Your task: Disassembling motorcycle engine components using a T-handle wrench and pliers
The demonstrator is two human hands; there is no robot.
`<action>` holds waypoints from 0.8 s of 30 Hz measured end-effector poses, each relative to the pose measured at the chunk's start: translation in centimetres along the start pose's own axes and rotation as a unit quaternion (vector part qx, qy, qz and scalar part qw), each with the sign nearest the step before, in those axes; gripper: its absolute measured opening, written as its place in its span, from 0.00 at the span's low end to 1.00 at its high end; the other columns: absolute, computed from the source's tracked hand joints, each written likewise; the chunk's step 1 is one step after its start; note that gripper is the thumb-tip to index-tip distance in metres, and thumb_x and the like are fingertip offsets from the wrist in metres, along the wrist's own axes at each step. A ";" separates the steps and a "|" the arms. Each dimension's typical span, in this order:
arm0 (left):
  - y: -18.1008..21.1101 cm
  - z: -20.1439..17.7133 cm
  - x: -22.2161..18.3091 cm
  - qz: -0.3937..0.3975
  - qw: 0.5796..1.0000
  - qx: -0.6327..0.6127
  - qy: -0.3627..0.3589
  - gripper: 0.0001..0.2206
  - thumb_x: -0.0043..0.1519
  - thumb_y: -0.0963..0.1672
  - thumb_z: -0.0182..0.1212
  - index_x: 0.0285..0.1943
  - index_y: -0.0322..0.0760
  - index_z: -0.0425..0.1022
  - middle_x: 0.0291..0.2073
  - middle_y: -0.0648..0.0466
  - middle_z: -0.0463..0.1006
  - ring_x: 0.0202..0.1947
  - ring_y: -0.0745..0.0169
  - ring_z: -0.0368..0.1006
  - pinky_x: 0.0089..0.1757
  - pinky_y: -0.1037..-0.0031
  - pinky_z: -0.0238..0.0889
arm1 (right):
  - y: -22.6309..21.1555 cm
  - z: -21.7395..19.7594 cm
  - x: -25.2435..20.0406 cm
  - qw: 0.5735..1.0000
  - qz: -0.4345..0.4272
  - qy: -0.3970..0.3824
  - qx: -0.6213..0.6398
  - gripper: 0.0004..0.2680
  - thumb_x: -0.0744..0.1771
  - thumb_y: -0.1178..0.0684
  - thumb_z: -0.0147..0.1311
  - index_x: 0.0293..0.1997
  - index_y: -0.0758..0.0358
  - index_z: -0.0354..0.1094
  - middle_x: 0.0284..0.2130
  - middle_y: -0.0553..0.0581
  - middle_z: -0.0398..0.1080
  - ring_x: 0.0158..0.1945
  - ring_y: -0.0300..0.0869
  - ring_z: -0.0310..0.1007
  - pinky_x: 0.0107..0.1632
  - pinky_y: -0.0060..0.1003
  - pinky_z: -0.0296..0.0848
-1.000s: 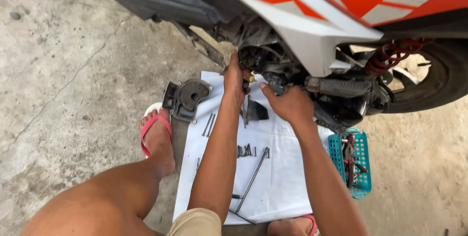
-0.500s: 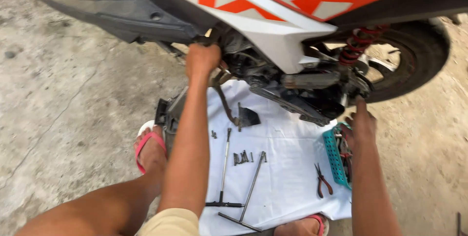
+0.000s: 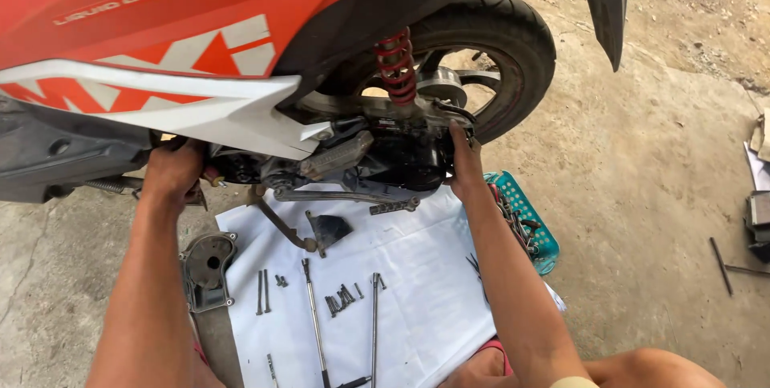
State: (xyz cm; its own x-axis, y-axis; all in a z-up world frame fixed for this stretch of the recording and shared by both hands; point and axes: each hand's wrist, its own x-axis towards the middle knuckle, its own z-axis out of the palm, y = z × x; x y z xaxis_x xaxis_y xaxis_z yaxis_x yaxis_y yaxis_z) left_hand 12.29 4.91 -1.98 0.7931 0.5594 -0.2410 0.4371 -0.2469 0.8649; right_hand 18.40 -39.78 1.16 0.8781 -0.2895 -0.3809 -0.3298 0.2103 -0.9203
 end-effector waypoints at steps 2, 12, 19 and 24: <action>-0.7 0.1 0.1 -0.002 1.000 0.007 -0.005 0.22 0.53 0.49 0.54 0.49 0.30 0.82 0.44 0.41 0.82 0.51 0.40 0.75 0.50 0.51 0.69 | 3.9 -1.5 5.6 0.999 -0.023 0.007 0.029 0.41 0.61 0.29 0.70 0.74 0.55 0.44 0.60 0.72 0.59 0.58 0.66 0.66 0.54 0.73 0.66; -1.9 1.0 0.6 -0.008 1.000 0.003 -0.001 0.22 0.54 0.50 0.55 0.48 0.31 0.82 0.41 0.41 0.82 0.47 0.41 0.75 0.47 0.52 0.69 | 5.3 -2.4 6.2 0.996 -0.071 -0.022 0.041 0.40 0.67 0.32 0.65 0.78 0.58 0.33 0.68 0.76 0.52 0.68 0.66 0.60 0.65 0.71 0.68; -1.7 1.1 -0.2 0.006 1.000 -0.002 0.006 0.22 0.54 0.51 0.55 0.48 0.31 0.82 0.40 0.41 0.81 0.45 0.42 0.75 0.45 0.53 0.69 | 6.0 -3.2 7.3 0.998 -0.045 -0.043 0.034 0.43 0.65 0.29 0.66 0.78 0.60 0.31 0.65 0.78 0.53 0.66 0.65 0.61 0.63 0.69 0.66; -1.7 1.2 -0.4 0.010 1.000 -0.007 0.010 0.22 0.55 0.51 0.56 0.47 0.31 0.82 0.39 0.41 0.81 0.43 0.43 0.75 0.43 0.54 0.68 | 8.3 -3.3 10.0 0.996 -0.059 -0.025 0.063 0.41 0.66 0.31 0.66 0.75 0.63 0.34 0.61 0.77 0.58 0.62 0.64 0.67 0.59 0.67 0.73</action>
State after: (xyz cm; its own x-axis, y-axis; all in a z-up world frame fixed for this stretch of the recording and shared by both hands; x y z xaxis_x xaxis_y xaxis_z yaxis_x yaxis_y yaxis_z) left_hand 11.72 4.14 -3.89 0.7923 0.5710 -0.2150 0.4159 -0.2477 0.8750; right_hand 23.29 -44.02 -10.58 0.9254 -0.2732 -0.2626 -0.1795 0.2942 -0.9387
